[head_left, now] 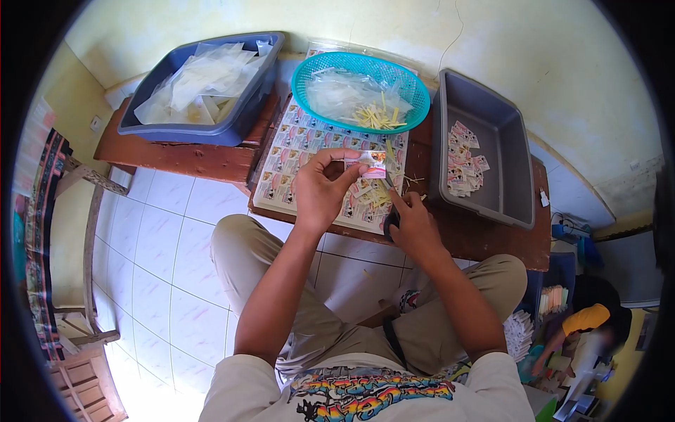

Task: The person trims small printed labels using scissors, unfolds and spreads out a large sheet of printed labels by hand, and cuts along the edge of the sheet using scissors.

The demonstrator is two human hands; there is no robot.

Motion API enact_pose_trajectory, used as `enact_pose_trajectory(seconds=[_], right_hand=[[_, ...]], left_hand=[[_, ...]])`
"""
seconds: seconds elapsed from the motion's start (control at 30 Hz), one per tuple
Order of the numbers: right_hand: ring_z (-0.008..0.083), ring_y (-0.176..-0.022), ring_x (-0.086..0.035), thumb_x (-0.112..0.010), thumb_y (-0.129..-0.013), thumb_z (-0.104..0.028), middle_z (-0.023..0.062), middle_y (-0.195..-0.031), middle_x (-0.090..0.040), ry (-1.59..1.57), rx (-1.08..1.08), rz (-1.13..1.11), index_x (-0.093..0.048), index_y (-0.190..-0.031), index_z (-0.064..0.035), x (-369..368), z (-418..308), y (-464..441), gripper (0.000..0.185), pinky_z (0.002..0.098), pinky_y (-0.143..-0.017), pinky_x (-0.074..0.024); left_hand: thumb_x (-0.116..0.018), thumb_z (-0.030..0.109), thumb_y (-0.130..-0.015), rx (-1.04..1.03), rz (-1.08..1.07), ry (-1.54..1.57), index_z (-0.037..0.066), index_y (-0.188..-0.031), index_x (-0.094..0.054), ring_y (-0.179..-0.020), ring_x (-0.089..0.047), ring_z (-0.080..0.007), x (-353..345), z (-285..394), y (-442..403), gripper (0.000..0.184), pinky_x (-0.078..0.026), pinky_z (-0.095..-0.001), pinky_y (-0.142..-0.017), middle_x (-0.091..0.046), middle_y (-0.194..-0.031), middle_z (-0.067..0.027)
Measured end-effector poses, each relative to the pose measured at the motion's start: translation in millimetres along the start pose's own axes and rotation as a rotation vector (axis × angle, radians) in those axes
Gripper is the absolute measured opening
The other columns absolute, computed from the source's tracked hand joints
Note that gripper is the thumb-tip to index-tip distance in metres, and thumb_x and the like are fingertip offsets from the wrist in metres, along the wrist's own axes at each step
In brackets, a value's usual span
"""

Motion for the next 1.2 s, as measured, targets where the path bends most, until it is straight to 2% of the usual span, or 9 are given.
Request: enact_pose_trajectory(seconds=[0.37, 0.67, 0.73, 0.77, 0.83, 0.97, 1.07, 1.13, 1.2], right_hand=[[0.0393, -0.109, -0.069, -0.078, -0.085, -0.022, 0.0162, -0.134, -0.052, 0.122, -0.054, -0.085, -0.047, -0.158, -0.0112, -6, -9, -6, 0.080, 0.0505, -0.094, -0.0580], [0.0404, -0.116, -0.067, -0.074, -0.089, -0.025, 0.0175, -0.136, -0.050, 0.184, -0.096, -0.102, -0.044, -0.160, -0.0101, -12, -14, -5, 0.078, 0.0532, -0.093, -0.0571], [0.0404, -0.117, -0.067, -0.074, -0.089, -0.026, 0.0172, -0.134, -0.053, 0.212, -0.071, -0.067, -0.045, -0.159, -0.0102, -13, -14, -6, 0.078, 0.0526, -0.093, -0.0573], [0.0404, -0.117, -0.067, -0.074, -0.089, -0.026, 0.0172, -0.134, -0.053, 0.212, -0.071, -0.066, -0.045, -0.159, -0.0102, -13, -14, -5, 0.078, 0.0526, -0.093, -0.0573], [0.0400, -0.117, -0.067, -0.077, -0.087, -0.027, 0.0170, -0.133, -0.057, 0.262, -0.035, -0.027, -0.046, -0.159, -0.0111, -8, -17, -5, 0.079, 0.0519, -0.093, -0.0577], [0.0382, -0.111, -0.069, -0.079, -0.087, -0.029, 0.0170, -0.130, -0.062, 0.288, -0.011, 0.011, -0.049, -0.156, -0.0101, 6, -20, -5, 0.078, 0.0511, -0.091, -0.0587], [0.0389, -0.105, -0.072, -0.072, -0.091, -0.019, 0.0207, -0.125, -0.066, 0.082, 0.018, 0.050, -0.060, -0.147, -0.0045, 27, -23, -10, 0.059, 0.0492, -0.091, -0.0595], [0.0348, -0.091, -0.075, -0.070, -0.095, -0.015, 0.0206, -0.110, -0.073, -0.324, 0.171, 0.231, -0.069, -0.135, -0.0026, 52, -29, -14, 0.042, 0.0443, -0.086, -0.0606], [0.0307, -0.089, -0.076, -0.071, -0.096, -0.015, 0.0192, -0.106, -0.075, -0.498, 0.118, 0.232, -0.071, -0.129, -0.0009, 60, -31, -16, 0.036, 0.0408, -0.083, -0.0616]], left_hand=[[-0.081, 0.000, -0.093, -0.064, -0.002, -0.056, -0.001, -0.114, -0.074, -0.085, -0.070, -0.0071, 1, 3, 0, 0.023, -0.055, -0.0241, -0.074, -0.078, -0.093, -0.0064], [-0.080, 0.003, -0.094, -0.065, 0.021, -0.108, 0.001, -0.113, -0.078, -0.075, -0.060, -0.0024, 6, 0, 0, 0.020, -0.048, -0.0216, -0.065, -0.074, -0.085, -0.0001], [-0.076, -0.002, -0.096, -0.028, -0.022, -0.129, -0.004, -0.120, -0.074, -0.092, -0.070, -0.0096, 4, 0, 0, 0.024, -0.058, -0.0253, -0.083, -0.077, -0.103, -0.0084], [-0.076, -0.002, -0.096, -0.028, -0.022, -0.129, -0.004, -0.120, -0.074, -0.092, -0.070, -0.0096, 3, -1, 0, 0.024, -0.058, -0.0253, -0.083, -0.077, -0.103, -0.0084], [-0.081, 0.003, -0.093, -0.087, 0.020, -0.103, 0.001, -0.114, -0.079, -0.078, -0.063, -0.0029, 4, 1, 0, 0.020, -0.051, -0.0223, -0.068, -0.077, -0.087, -0.0023], [-0.080, 0.003, -0.094, -0.070, 0.016, -0.114, 0.002, -0.113, -0.079, -0.081, -0.066, -0.0035, 3, 2, 0, 0.020, -0.053, -0.0225, -0.070, -0.079, -0.092, -0.0043], [-0.079, 0.002, -0.095, -0.121, 0.003, -0.097, 0.002, -0.114, -0.079, -0.083, -0.069, -0.0052, 1, 9, 0, 0.019, -0.055, -0.0232, -0.073, -0.080, -0.095, -0.0066], [-0.073, 0.000, -0.099, -0.111, -0.054, -0.189, -0.003, -0.117, -0.076, -0.095, -0.070, -0.0086, -3, 15, 1, 0.019, -0.057, -0.0259, -0.087, -0.078, -0.105, -0.0067], [-0.073, 0.002, -0.100, -0.069, -0.076, -0.201, -0.002, -0.117, -0.077, -0.094, -0.070, -0.0083, -4, 16, 3, 0.018, -0.056, -0.0259, -0.085, -0.078, -0.105, -0.0066]])
Point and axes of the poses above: each hand's wrist, its own y-axis away from the middle knuckle, its own x-axis out of the back of the hand, z = x × y, the point moved 8 cm from there along -y, towards the middle knuckle
